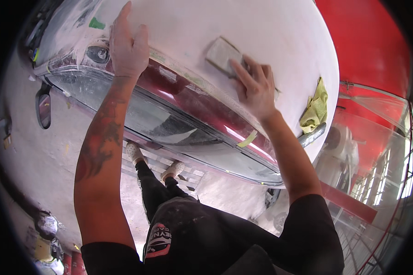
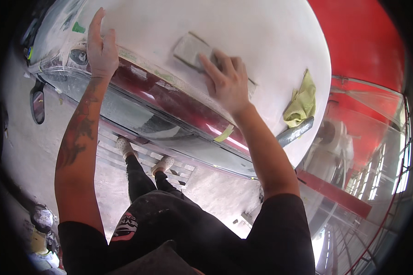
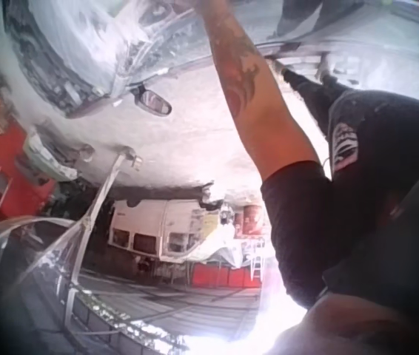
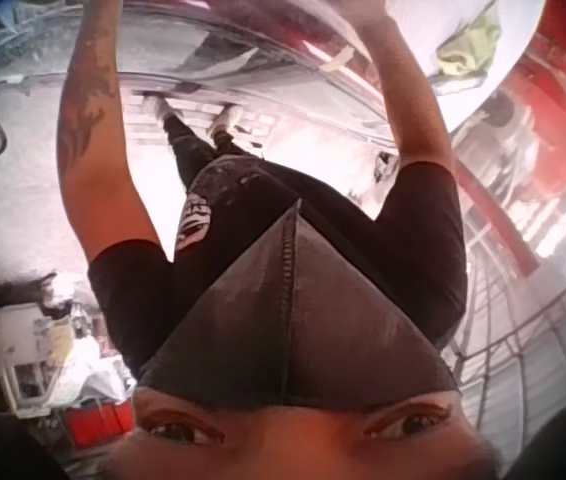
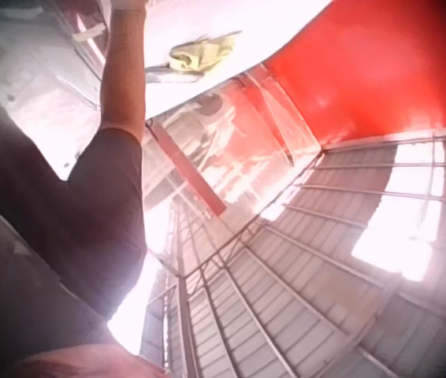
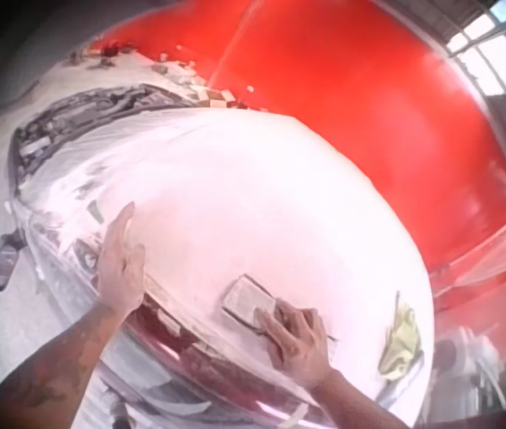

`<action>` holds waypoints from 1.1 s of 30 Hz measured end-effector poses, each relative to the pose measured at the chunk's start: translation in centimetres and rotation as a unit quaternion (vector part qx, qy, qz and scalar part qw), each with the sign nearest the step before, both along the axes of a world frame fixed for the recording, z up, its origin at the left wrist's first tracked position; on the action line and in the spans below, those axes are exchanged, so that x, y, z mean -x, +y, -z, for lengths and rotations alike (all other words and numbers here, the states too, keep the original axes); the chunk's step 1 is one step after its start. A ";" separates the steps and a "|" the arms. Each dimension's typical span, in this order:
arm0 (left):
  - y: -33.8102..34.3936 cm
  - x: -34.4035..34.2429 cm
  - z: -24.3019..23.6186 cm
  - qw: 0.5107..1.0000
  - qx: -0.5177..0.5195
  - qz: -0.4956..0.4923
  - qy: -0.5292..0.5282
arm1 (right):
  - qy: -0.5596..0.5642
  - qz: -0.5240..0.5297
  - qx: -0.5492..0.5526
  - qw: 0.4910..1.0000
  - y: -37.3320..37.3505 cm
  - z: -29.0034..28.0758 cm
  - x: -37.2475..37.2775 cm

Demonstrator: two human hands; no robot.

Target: The person wipes the car roof with a cloth, feels the surface by hand, and sands the car roof using a sanding block.

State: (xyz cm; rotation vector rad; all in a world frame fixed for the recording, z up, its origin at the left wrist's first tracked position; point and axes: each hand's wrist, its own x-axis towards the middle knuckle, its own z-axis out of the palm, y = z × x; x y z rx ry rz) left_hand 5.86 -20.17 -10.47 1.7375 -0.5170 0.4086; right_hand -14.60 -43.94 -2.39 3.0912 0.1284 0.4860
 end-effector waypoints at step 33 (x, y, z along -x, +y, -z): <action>0.4 -0.9 0.0 0.998 0.021 -0.011 0.051 | -0.009 0.091 -0.046 0.995 -2.3 0.7 11.0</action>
